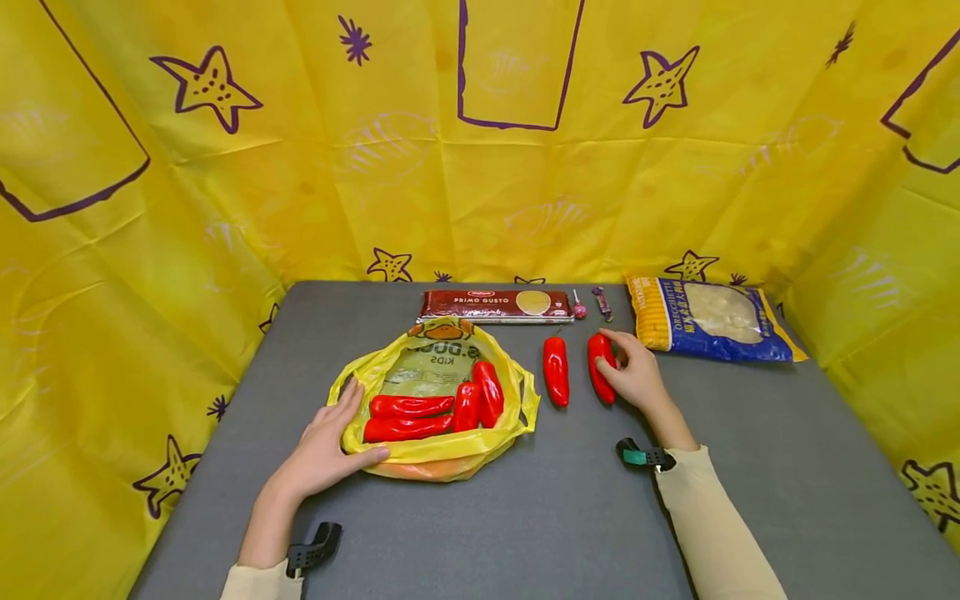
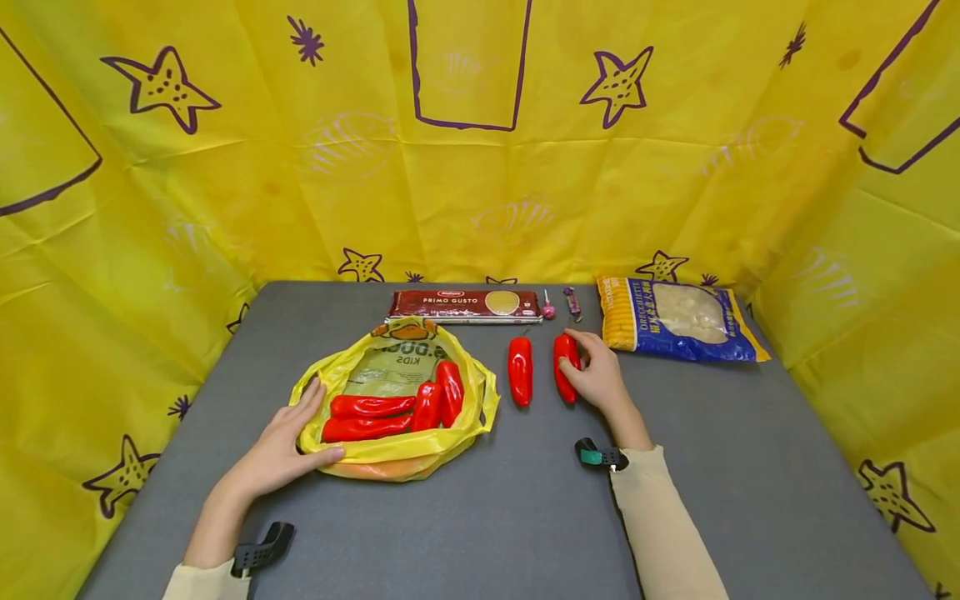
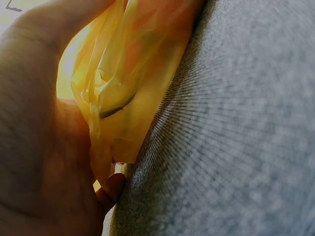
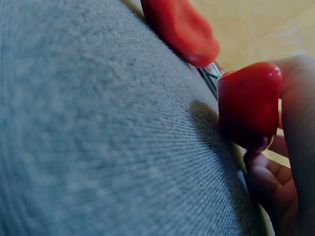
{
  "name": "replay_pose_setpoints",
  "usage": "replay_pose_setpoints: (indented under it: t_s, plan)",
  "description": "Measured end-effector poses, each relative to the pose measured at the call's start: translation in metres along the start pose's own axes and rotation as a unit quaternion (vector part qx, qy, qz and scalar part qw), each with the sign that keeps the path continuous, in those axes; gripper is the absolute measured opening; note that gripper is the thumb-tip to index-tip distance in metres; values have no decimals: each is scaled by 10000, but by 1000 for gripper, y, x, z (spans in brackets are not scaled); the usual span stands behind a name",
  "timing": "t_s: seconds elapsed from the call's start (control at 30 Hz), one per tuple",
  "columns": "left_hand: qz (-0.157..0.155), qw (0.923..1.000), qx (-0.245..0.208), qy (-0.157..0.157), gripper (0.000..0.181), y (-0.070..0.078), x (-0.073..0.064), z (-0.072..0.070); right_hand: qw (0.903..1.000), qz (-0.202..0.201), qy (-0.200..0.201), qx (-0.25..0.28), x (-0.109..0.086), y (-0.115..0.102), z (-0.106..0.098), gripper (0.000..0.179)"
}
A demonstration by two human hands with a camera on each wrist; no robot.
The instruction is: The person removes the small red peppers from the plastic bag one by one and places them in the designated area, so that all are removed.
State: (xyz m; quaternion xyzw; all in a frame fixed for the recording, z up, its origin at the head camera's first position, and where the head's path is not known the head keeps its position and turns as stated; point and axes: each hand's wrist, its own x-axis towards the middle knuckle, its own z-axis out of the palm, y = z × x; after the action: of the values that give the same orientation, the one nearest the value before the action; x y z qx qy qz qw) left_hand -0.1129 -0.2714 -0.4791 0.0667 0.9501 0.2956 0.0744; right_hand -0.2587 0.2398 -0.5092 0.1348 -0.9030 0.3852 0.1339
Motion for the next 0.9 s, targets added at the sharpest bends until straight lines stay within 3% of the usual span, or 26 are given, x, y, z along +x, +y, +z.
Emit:
replay_pose_setpoints:
  t_s: [0.9]
  plan:
    - [8, 10000, 73, 15, 117, 1, 0, 0, 9995, 248, -12, 214, -1, 2, -2, 55]
